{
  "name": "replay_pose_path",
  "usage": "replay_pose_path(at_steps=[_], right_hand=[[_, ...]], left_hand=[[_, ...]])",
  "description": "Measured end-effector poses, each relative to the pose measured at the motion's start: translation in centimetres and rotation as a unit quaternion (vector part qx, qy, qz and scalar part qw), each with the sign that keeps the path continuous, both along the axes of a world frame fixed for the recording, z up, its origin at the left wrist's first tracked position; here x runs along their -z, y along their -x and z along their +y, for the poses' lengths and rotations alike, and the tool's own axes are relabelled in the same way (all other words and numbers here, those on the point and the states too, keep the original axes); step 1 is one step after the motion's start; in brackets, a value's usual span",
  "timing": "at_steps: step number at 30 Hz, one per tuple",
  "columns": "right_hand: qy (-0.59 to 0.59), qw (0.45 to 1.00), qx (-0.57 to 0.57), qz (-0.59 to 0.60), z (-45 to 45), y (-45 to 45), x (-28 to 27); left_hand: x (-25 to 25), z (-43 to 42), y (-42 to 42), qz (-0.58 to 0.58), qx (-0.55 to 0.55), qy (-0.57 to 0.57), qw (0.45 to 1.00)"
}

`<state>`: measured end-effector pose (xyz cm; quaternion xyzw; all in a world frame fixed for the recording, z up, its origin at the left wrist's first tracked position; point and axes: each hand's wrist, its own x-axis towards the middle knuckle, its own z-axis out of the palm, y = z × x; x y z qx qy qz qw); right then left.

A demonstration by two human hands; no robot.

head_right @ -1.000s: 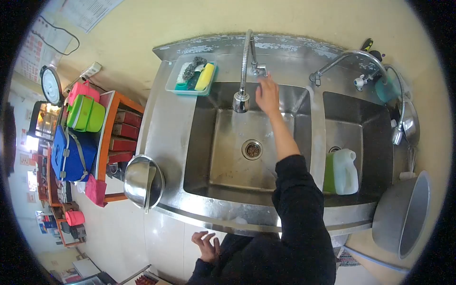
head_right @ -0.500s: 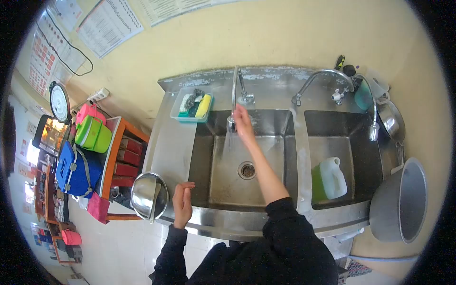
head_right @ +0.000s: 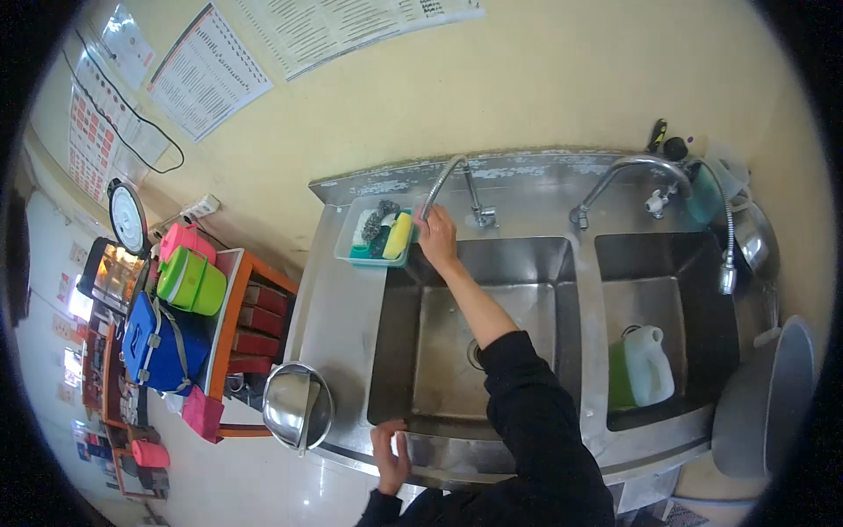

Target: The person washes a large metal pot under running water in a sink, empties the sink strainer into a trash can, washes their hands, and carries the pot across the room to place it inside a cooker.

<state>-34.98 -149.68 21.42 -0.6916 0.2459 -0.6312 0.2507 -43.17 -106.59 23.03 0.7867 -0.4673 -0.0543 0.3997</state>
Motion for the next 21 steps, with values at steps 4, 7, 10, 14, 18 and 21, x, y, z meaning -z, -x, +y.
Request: replay_pose_path(at_steps=[4, 7, 10, 14, 18, 21], right_hand=[[0.051, 0.996, 0.064, 0.027, -2.0, -2.4, -0.9], [0.101, 0.984, 0.116, 0.09, -4.0, -3.8, -0.2], [0.134, 0.974, 0.14, 0.117, -5.2, -4.5, 0.2], [0.119, 0.971, 0.146, 0.15, -5.4, -4.3, -0.5], [0.099, 0.965, 0.154, 0.187, -5.3, -4.0, -1.1], [0.087, 0.957, 0.167, 0.22, -4.8, -3.5, -1.2]], left_hand=[[3.8, 3.4, 3.9, -0.036, -0.082, -0.057, 0.994], [4.5, 4.5, 5.7, -0.096, -0.048, -0.11, 0.988], [4.7, 4.4, 6.1, -0.124, -0.052, -0.13, 0.982], [4.4, 3.8, 5.7, -0.141, -0.06, -0.139, 0.978], [4.2, 3.7, 5.6, -0.154, -0.058, -0.141, 0.976], [4.5, 3.8, 5.6, -0.159, -0.078, -0.155, 0.972]])
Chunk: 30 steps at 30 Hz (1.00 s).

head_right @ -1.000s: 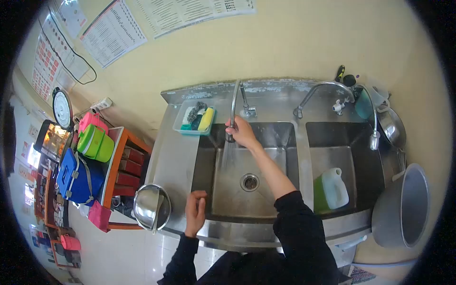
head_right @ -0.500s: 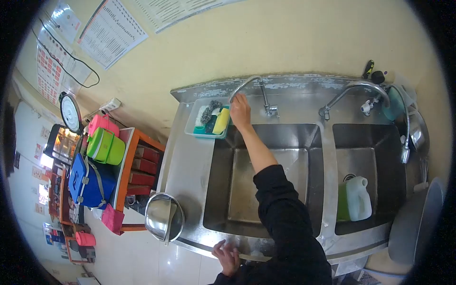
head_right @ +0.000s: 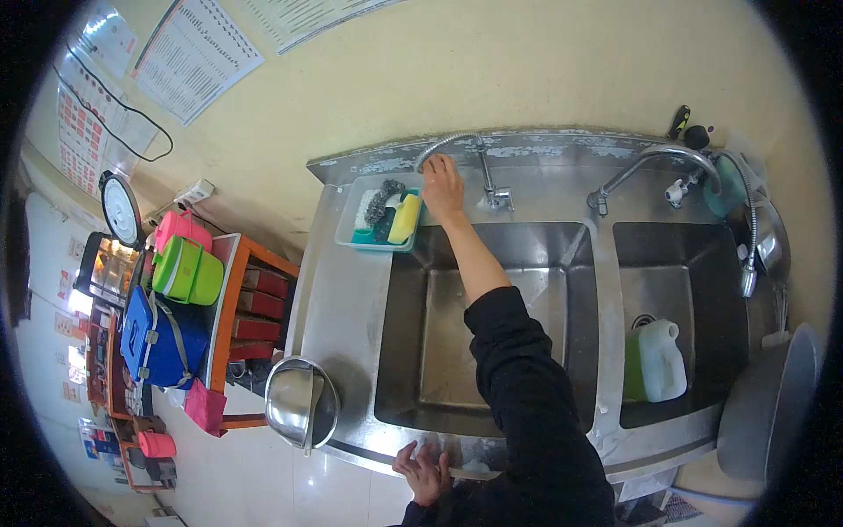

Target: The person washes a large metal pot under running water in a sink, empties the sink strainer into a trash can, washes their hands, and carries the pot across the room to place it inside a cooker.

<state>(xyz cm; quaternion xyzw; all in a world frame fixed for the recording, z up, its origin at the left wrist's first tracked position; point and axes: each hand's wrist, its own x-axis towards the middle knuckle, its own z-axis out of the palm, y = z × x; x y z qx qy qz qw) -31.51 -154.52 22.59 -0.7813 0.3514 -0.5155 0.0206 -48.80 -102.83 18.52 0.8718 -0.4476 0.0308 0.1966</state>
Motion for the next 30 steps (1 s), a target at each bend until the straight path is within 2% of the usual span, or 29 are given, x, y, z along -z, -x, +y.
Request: replay_pose_path(at_steps=[15, 25, 30], right_hand=[[0.019, 0.997, 0.041, 0.059, 1.4, 3.1, 0.5], [-0.019, 0.996, 0.039, 0.074, 3.2, 4.6, 0.4], [-0.034, 0.999, 0.017, 0.036, 3.6, 4.7, 0.1]], left_hand=[[-0.1, -0.3, -0.2, 0.012, 0.007, -0.003, 1.0], [-0.4, -0.4, -0.3, 0.005, 0.022, -0.006, 1.0], [0.0, -0.2, -0.3, 0.008, 0.022, -0.004, 1.0]])
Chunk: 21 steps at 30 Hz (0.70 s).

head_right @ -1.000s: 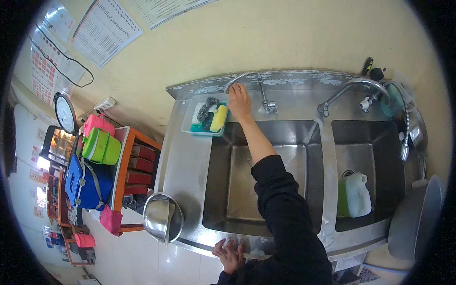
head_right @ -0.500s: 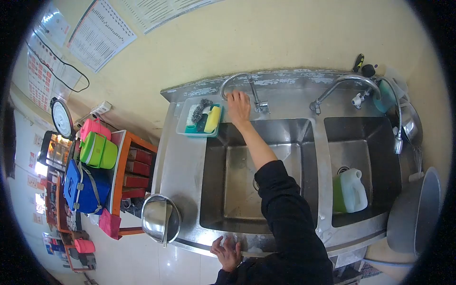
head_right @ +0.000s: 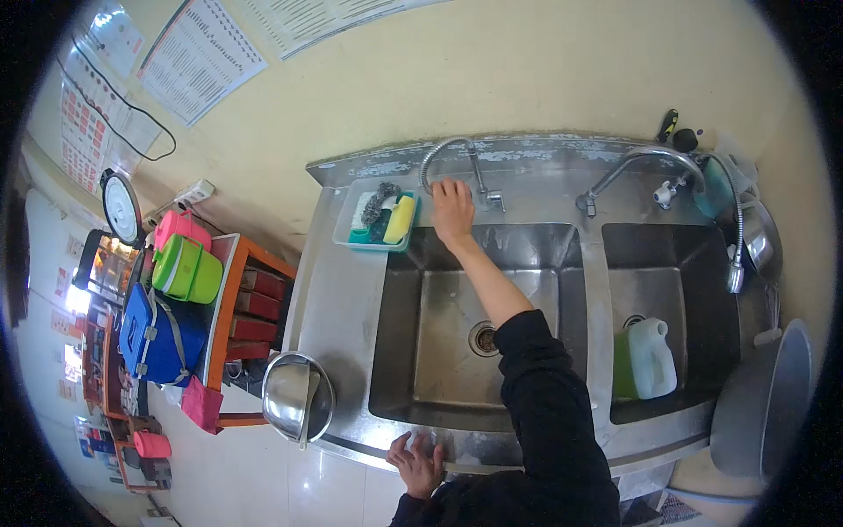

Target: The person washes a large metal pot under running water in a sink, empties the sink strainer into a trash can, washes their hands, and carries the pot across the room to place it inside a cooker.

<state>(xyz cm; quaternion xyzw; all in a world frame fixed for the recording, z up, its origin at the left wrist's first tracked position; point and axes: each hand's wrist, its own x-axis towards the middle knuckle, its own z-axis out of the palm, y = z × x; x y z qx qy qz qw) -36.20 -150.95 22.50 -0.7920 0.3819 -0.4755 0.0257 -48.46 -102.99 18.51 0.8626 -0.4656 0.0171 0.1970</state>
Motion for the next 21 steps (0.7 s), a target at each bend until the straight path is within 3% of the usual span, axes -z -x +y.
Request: replay_pose_path(at_steps=[10, 16, 21], right_hand=[[-0.005, 0.995, -0.052, -0.081, -2.9, -4.0, -0.7], [0.024, 0.991, -0.106, -0.084, -2.9, -3.5, -1.0], [-0.02, 0.992, -0.118, -0.047, -0.3, -2.0, -1.7]], left_hand=[[-0.8, -0.3, 0.1, 0.018, -0.017, 0.009, 1.0], [-0.7, -0.2, 0.1, 0.013, -0.022, 0.007, 1.0], [-1.2, -0.2, 0.1, 0.015, -0.025, 0.007, 1.0]])
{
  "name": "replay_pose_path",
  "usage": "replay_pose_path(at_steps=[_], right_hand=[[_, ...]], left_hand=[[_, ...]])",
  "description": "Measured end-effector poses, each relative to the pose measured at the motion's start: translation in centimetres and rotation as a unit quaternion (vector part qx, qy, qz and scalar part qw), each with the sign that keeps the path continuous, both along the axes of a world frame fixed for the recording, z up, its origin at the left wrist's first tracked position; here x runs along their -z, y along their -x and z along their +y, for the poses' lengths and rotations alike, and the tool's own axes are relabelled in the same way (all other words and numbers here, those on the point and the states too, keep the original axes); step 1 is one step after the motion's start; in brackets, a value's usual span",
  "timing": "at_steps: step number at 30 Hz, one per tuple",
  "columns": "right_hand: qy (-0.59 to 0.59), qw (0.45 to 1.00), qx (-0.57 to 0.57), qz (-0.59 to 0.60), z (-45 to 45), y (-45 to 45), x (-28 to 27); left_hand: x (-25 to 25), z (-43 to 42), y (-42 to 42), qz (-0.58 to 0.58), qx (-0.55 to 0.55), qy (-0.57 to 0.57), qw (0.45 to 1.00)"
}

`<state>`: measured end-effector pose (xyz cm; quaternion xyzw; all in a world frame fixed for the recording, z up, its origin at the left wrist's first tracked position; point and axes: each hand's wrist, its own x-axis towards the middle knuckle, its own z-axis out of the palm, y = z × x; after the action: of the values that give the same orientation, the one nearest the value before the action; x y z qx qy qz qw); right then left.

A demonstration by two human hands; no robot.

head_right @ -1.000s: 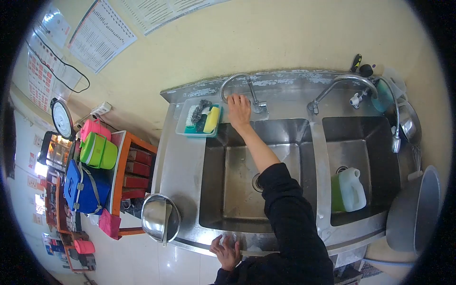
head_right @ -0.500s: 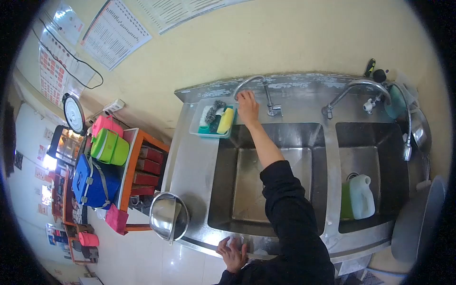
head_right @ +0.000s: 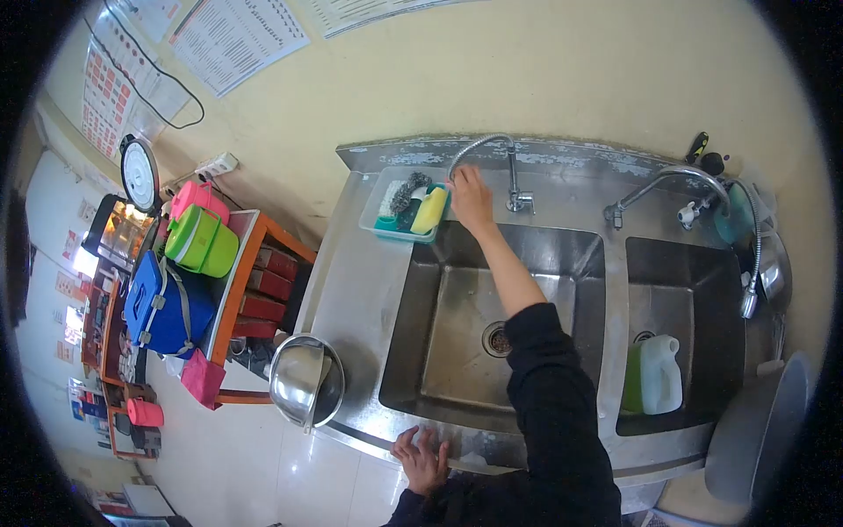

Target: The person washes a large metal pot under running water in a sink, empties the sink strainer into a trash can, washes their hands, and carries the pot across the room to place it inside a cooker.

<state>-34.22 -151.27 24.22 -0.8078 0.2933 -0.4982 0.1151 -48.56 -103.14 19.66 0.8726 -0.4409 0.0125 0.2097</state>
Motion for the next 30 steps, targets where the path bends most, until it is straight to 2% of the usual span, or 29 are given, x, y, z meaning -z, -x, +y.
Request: replay_pose_path(at_steps=[4, 7, 10, 11, 14, 16, 17, 18, 19, 21, 23, 25, 29, 30], right_hand=[[-0.054, 0.998, -0.024, 0.007, 3.9, 2.3, 0.1], [-0.089, 0.995, -0.034, -0.03, 7.0, 4.3, -1.4], [-0.1, 0.992, -0.023, -0.074, 8.6, 5.5, -1.2], [-0.062, 0.994, 0.005, -0.087, 9.2, 5.7, -1.2], [-0.073, 0.985, -0.014, -0.157, 10.8, 6.2, -1.3], [-0.169, 0.952, -0.023, -0.255, 11.0, 5.6, 1.3], [-0.215, 0.928, -0.024, -0.304, 10.8, 5.0, 3.1], [-0.369, 0.871, -0.023, -0.325, 10.3, 4.6, 4.7], [-0.512, 0.788, -0.021, -0.341, 9.6, 4.2, 6.4], [-0.711, 0.562, -0.041, -0.421, 8.6, 3.7, 8.7], [-0.796, 0.278, -0.092, -0.53, 7.8, 3.2, 9.8], [-0.733, 0.3, -0.126, -0.597, 5.4, 2.4, 9.0], [-0.624, 0.312, -0.169, -0.697, 4.8, 0.1, 10.7], [-0.636, 0.377, -0.159, -0.655, 5.1, -0.5, 11.3]], left_hand=[[0.7, 0.4, -0.1, -0.003, 0.006, 0.012, 1.0], [1.2, 0.9, -0.4, -0.001, 0.034, 0.035, 0.999], [1.5, 1.0, -0.7, -0.005, 0.041, 0.047, 0.998], [1.4, 1.0, -0.8, -0.006, 0.038, 0.047, 0.998], [0.8, 0.9, -1.0, -0.005, 0.049, 0.049, 0.998], [0.5, 0.8, -1.2, 0.009, 0.063, 0.046, 0.997], [0.4, 0.8, -1.3, 0.013, 0.075, 0.05, 0.996], [0.3, 0.8, -1.5, 0.017, 0.088, 0.053, 0.995], [0.1, 0.9, -1.6, 0.036, 0.107, 0.068, 0.991], [0.2, 2.0, -2.9, 0.098, 0.202, 0.105, 0.969], [0.0, 3.5, -5.0, 0.177, 0.283, 0.128, 0.934], [-0.4, 4.8, -8.3, 0.265, 0.348, 0.138, 0.888], [-3.8, 5.1, -15.0, 0.305, 0.359, 0.087, 0.878], [-4.7, 4.7, -15.7, 0.341, 0.33, 0.091, 0.876]])
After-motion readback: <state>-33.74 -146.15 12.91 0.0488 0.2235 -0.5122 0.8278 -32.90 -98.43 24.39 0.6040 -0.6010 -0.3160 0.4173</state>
